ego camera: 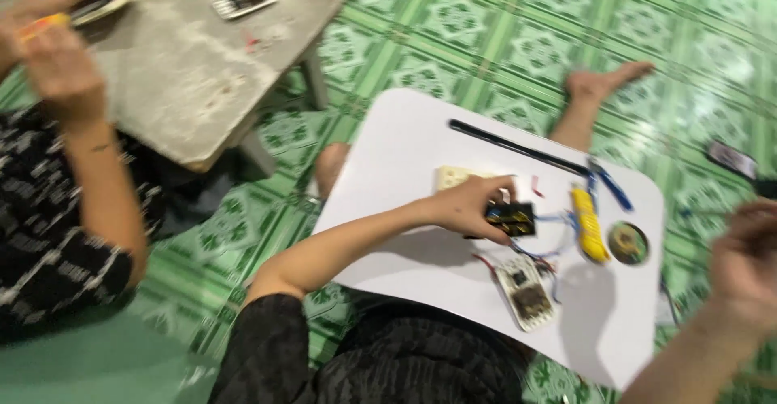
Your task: The person sits on the floor and uses a screwdriver to tighten screws on a small electrical component with blue wires. They manipulate the component and wires on a white lap desk while another person works nearby.
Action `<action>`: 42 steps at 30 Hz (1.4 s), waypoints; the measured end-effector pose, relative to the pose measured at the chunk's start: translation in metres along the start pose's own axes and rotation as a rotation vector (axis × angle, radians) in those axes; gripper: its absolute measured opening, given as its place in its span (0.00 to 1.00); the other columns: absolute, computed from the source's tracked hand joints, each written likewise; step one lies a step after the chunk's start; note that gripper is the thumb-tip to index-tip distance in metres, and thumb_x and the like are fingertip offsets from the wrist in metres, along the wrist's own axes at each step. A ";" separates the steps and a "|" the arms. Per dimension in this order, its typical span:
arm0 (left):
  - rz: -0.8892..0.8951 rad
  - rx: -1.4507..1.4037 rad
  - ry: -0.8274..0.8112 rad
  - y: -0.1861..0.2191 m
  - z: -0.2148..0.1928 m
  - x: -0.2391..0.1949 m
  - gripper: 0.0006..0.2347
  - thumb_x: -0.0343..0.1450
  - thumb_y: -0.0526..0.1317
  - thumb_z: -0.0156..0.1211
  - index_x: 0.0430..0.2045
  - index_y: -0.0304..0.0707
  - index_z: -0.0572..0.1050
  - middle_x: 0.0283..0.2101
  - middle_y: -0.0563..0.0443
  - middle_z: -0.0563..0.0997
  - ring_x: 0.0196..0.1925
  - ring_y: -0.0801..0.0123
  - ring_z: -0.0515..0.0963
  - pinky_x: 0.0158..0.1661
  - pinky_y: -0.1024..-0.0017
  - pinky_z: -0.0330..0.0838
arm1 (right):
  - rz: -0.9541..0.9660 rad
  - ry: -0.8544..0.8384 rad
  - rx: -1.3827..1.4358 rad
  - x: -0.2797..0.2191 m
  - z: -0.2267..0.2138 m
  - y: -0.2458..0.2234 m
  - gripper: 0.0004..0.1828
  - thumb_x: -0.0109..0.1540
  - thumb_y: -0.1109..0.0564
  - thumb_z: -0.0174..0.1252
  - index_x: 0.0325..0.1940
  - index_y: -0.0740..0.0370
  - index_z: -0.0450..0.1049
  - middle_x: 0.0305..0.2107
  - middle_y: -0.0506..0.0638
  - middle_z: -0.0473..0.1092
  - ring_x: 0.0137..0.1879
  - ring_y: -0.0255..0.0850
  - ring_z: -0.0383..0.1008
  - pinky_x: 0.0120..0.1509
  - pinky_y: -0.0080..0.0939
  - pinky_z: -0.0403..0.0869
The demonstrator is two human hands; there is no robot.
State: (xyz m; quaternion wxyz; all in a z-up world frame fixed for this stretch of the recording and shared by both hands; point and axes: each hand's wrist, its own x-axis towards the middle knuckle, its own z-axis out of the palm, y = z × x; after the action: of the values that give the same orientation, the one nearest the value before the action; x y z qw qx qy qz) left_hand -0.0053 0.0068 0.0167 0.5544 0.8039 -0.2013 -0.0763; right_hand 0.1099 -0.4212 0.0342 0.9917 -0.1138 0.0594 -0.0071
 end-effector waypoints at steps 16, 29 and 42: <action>-0.116 -0.956 0.360 -0.016 -0.010 0.014 0.17 0.76 0.50 0.54 0.48 0.36 0.69 0.37 0.34 0.79 0.23 0.55 0.84 0.24 0.63 0.82 | 0.472 -0.164 -0.479 -0.035 -0.071 0.117 0.28 0.65 0.42 0.60 0.67 0.53 0.71 0.57 0.57 0.73 0.52 0.46 0.79 0.50 0.34 0.83; 0.005 -0.859 0.499 -0.041 -0.028 0.017 0.17 0.79 0.48 0.46 0.57 0.38 0.70 0.34 0.39 0.80 0.25 0.66 0.80 0.25 0.73 0.77 | 0.540 -0.730 -0.803 -0.070 -0.032 0.168 0.32 0.61 0.62 0.54 0.69 0.75 0.60 0.38 0.69 0.68 0.17 0.39 0.68 0.10 0.30 0.66; 0.085 -0.783 0.561 -0.030 -0.031 0.017 0.18 0.78 0.44 0.51 0.62 0.37 0.69 0.42 0.44 0.79 0.45 0.63 0.82 0.41 0.71 0.80 | 0.573 -0.781 -0.826 -0.074 -0.022 0.161 0.29 0.63 0.63 0.51 0.68 0.76 0.60 0.37 0.69 0.68 0.13 0.35 0.67 0.09 0.28 0.62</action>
State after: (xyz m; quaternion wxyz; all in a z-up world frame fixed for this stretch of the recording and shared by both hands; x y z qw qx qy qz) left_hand 0.0283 0.0359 0.0022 0.8509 0.5154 -0.0329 0.0960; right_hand 0.0335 -0.2669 -0.0148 0.7772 -0.4606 -0.2807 0.3241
